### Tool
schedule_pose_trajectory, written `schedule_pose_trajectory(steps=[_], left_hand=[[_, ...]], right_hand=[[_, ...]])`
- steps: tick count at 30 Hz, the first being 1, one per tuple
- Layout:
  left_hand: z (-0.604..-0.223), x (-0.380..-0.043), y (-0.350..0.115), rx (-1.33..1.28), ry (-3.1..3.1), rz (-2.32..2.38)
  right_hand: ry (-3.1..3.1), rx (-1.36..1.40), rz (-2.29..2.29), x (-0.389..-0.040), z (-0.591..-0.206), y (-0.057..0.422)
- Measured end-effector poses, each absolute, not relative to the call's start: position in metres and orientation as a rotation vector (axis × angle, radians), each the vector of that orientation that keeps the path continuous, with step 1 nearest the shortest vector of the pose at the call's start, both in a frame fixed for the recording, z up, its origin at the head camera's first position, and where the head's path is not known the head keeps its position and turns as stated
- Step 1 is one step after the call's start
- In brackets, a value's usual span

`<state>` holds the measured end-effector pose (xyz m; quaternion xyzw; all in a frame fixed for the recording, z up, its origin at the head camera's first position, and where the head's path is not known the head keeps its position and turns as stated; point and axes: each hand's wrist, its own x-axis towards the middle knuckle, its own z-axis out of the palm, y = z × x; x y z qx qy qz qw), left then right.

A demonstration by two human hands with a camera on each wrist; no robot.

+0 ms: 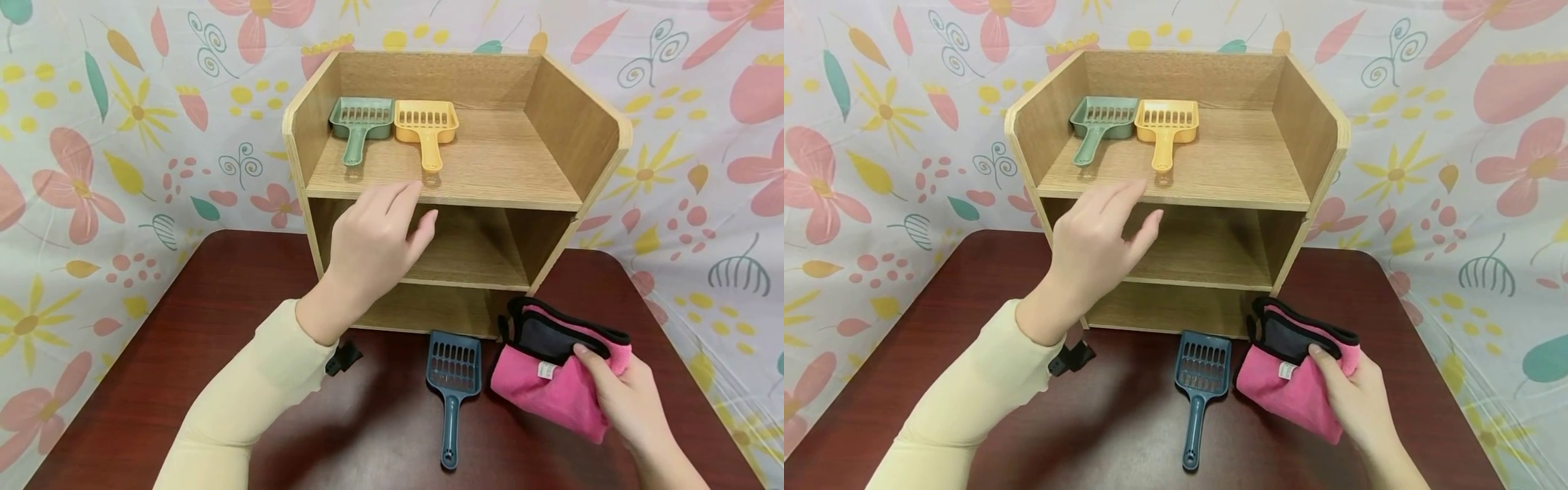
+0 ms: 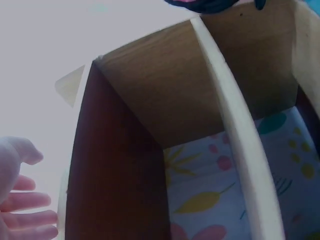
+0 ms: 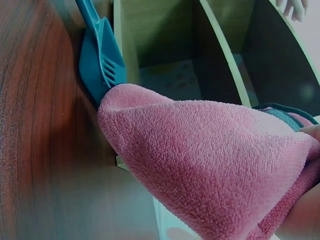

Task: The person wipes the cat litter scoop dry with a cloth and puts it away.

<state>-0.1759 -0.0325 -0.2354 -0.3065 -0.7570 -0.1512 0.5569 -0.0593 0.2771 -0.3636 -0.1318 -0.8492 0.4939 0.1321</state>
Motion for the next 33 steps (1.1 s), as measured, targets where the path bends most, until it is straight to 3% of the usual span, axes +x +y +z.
schedule_pose_trajectory(steps=[20,33], left_hand=[[-0.323,-0.160,-0.048,-0.797,-2.260,-0.423],[-0.364,-0.159,-0.054,-0.751,-2.556,-0.700]], right_hand=[[-2.475,-0.405,1.409,-0.059,-0.362,0.277],[-2.493,-0.391,1.384,-0.060,-0.364,0.278]])
